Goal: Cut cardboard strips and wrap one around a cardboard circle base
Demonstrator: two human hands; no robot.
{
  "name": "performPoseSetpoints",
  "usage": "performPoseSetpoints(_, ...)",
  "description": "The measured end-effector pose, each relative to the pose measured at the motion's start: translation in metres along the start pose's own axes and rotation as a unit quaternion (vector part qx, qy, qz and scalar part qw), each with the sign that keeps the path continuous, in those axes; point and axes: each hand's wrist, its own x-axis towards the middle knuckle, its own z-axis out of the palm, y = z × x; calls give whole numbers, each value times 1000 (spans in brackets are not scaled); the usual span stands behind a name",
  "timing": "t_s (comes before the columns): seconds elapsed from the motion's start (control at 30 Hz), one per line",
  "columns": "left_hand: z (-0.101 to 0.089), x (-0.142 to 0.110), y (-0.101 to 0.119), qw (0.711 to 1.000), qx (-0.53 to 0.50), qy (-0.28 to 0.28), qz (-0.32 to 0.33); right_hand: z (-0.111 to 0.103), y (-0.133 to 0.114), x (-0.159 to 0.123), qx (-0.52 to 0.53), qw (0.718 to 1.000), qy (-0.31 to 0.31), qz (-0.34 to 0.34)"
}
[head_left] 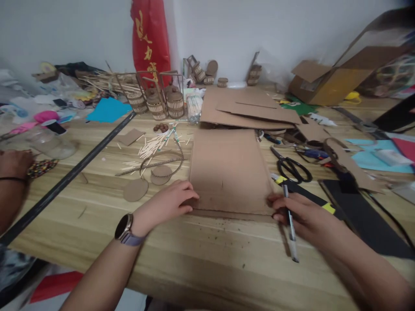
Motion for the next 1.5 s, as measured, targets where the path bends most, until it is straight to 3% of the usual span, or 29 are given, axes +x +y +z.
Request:
performPoseSetpoints(0.3,-7,-2,1,1000,-8,-13,-6,12,27,-11,23,1000,-1,-9)
performPoseSetpoints(0.47,-4,-4,-2,1000,-13,-9,-3,1,12,-7,20,1000,-5,15)
performPoseSetpoints(0.77,4,-5,-14,999,-49,-6,6,-20,-6,-1,45,995,-70,59)
performPoseSetpoints(1.5,5,-4,-17,998,-59,-10,6,-22,-6,-1,88,990,-79,74)
